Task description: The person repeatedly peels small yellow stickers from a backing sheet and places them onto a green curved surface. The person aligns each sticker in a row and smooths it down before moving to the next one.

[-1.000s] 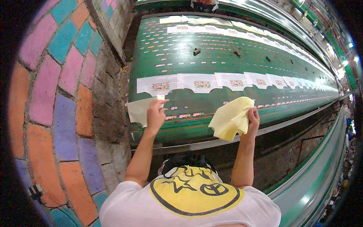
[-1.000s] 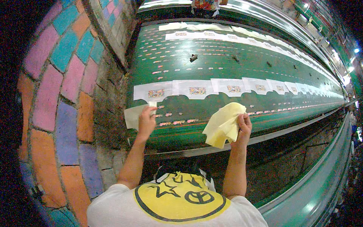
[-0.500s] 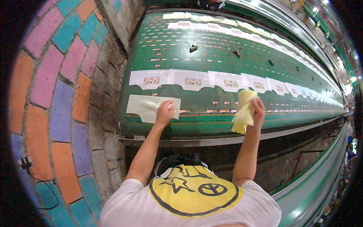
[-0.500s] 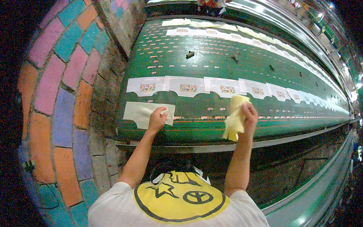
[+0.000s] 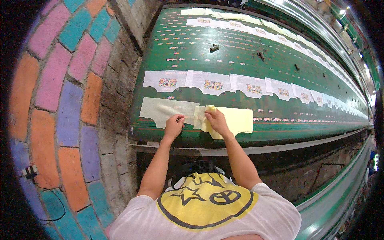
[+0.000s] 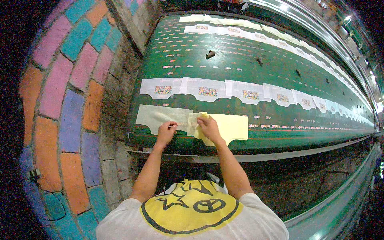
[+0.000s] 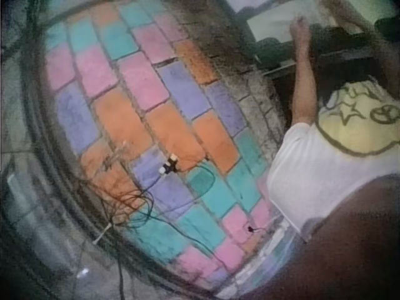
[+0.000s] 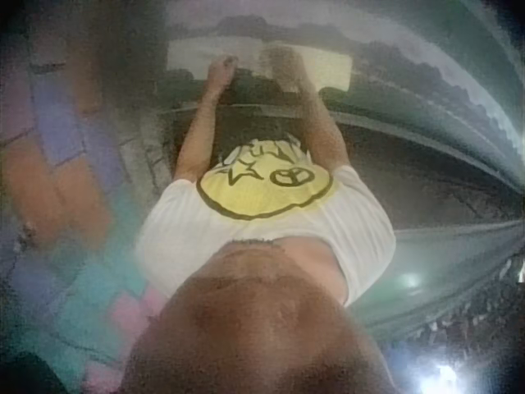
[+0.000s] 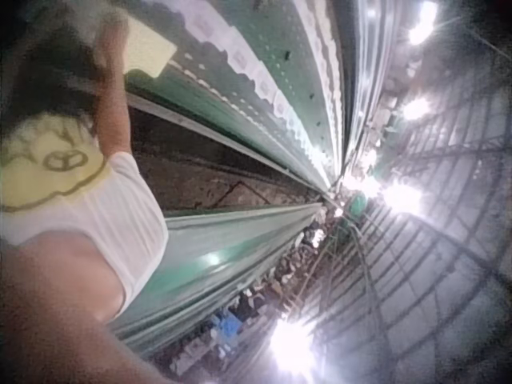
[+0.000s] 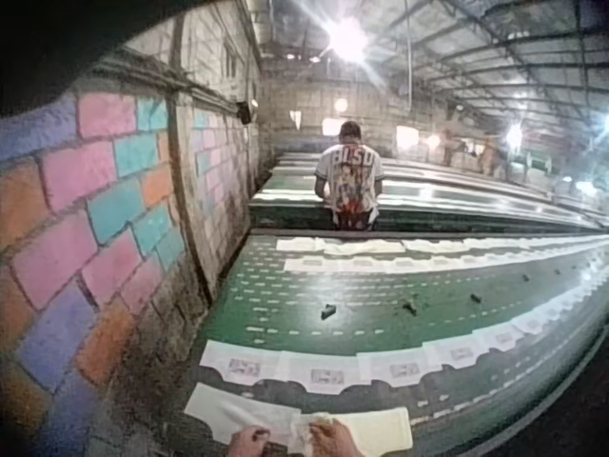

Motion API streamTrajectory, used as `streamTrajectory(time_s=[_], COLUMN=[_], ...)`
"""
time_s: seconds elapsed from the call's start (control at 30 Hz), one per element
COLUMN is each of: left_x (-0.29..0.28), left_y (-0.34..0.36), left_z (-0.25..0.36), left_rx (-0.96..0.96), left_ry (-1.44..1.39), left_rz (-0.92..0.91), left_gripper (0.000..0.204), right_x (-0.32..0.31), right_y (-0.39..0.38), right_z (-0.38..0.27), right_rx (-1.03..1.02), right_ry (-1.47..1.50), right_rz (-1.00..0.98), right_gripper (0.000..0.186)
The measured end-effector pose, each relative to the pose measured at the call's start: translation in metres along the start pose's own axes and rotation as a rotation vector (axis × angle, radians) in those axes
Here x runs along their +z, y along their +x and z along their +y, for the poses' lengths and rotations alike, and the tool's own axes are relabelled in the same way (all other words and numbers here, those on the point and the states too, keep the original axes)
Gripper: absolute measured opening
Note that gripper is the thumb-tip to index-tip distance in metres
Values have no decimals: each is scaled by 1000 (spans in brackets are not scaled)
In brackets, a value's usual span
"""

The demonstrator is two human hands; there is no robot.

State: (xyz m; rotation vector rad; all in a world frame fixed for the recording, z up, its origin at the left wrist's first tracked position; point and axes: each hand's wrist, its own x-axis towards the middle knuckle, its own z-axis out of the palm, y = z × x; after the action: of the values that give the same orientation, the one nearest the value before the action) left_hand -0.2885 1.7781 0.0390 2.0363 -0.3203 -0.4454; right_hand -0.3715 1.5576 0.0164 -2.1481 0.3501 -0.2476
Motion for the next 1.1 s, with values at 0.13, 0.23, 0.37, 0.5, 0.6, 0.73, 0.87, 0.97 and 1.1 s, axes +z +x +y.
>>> streamTrajectory(time_s=[0.13, 0.23, 0.37, 0.5, 0.6, 0.73, 0.87, 0.97, 1.1], left_x=[-10, -6, 16, 69, 111, 162, 212, 246, 284], left_y=[11, 18, 19, 7, -14, -28, -39, -49, -64], left_z=[-6, 3, 22, 59, 107, 141, 162, 179, 195], left_rx=[-2, 25, 47, 277, 366, 420, 554, 480, 277], left_ry=[-31, -64, -164, -180, -96, 4, 39, -40, -147], left_rz=[-18, -51, -161, -300, -327, -215, -252, -319, -411], left_gripper=[18, 17, 18, 20, 24, 23, 19, 16, 17], right_x=[-44, -65, -79, -87, -102, -140, -191, -215, -250], right_y=[-14, -27, -46, -59, -69, -87, -112, -131, -158], right_z=[-8, 7, 14, -2, -19, -7, 10, 45, 73], right_rx=[299, 377, 315, 204, 213, 124, 42, -11, 143], right_ry=[396, 818, 893, 677, 718, 724, 574, 534, 679], right_rz=[71, 205, 247, 226, 206, 261, 317, 352, 255], right_gripper=[26, 12, 9, 12, 17, 30, 51, 60, 34])
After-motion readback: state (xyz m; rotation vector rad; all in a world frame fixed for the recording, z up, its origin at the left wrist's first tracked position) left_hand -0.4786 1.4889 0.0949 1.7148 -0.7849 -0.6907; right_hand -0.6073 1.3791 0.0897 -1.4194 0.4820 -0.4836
